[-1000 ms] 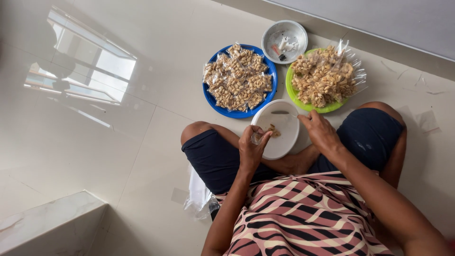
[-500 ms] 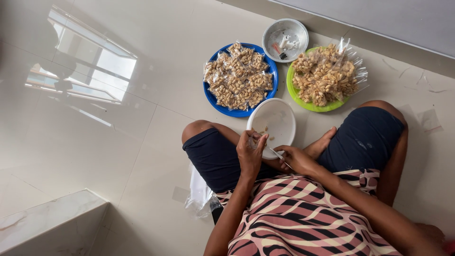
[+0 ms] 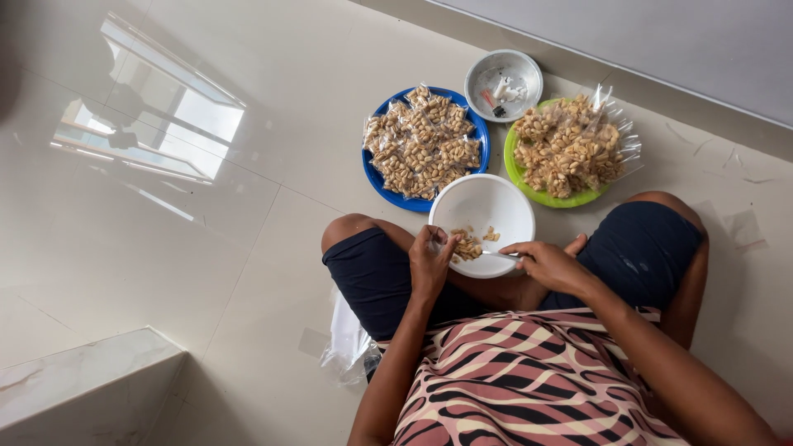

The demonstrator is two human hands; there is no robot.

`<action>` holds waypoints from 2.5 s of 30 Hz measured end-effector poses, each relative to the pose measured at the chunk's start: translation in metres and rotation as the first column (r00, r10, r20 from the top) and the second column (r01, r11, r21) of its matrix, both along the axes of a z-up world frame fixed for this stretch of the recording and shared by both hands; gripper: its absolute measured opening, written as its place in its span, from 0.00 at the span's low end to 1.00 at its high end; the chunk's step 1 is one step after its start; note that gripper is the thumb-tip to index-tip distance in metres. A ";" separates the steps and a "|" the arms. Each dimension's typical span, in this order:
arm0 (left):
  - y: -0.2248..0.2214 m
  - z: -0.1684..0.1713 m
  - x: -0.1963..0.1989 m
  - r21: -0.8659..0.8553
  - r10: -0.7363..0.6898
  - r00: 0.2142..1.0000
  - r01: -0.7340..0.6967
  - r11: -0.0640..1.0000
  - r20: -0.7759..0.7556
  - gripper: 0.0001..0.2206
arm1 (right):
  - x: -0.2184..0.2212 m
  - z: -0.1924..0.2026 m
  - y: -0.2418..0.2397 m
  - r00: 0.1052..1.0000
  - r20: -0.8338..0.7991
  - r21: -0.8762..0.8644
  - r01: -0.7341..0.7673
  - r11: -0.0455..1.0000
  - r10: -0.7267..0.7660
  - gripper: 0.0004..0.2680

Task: A person sitting on the floor sorts and transfers small food items from plates into a bowl using a spoon and their fingers.

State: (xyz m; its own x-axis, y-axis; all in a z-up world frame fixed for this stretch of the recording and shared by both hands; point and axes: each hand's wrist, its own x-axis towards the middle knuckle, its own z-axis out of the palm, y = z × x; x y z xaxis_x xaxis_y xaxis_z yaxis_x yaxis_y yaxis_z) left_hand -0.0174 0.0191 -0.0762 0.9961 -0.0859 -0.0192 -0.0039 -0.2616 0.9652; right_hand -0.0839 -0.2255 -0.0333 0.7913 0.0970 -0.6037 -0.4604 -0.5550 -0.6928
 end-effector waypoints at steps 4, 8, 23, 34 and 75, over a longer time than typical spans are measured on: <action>-0.003 -0.008 0.003 0.090 -0.044 0.998 0.040 0.995 0.049 0.16 | 0.006 0.052 -0.014 0.997 0.078 -0.139 0.008 0.990 0.002 0.16; -0.009 -0.011 0.008 0.219 -0.091 0.979 0.050 0.974 0.181 0.15 | 0.016 0.090 -0.033 0.974 0.193 -0.371 -0.040 0.928 0.119 0.13; -0.050 0.008 0.013 0.212 -0.203 0.940 0.147 0.966 0.274 0.20 | 0.050 0.106 -0.025 0.669 0.249 -0.773 -0.298 0.560 0.700 0.12; -0.063 0.007 0.010 -0.018 -0.098 0.975 0.103 0.995 0.200 0.17 | 0.064 0.137 0.048 0.554 0.209 -0.962 -0.031 0.271 0.806 0.05; -0.033 0.037 0.035 -0.040 -0.059 0.991 0.064 0.997 0.124 0.14 | 0.034 -0.097 -0.045 0.825 0.444 -0.385 -0.177 0.906 0.350 0.12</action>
State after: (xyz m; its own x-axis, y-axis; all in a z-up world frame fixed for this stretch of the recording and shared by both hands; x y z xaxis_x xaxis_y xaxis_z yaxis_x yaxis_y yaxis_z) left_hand 0.0173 -0.0139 -0.0393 0.9835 -0.1453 0.1074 -0.1373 -0.2149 0.9669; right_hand -0.0495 -0.2704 -0.1307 0.9596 0.2210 -0.1743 0.0908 -0.8292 -0.5515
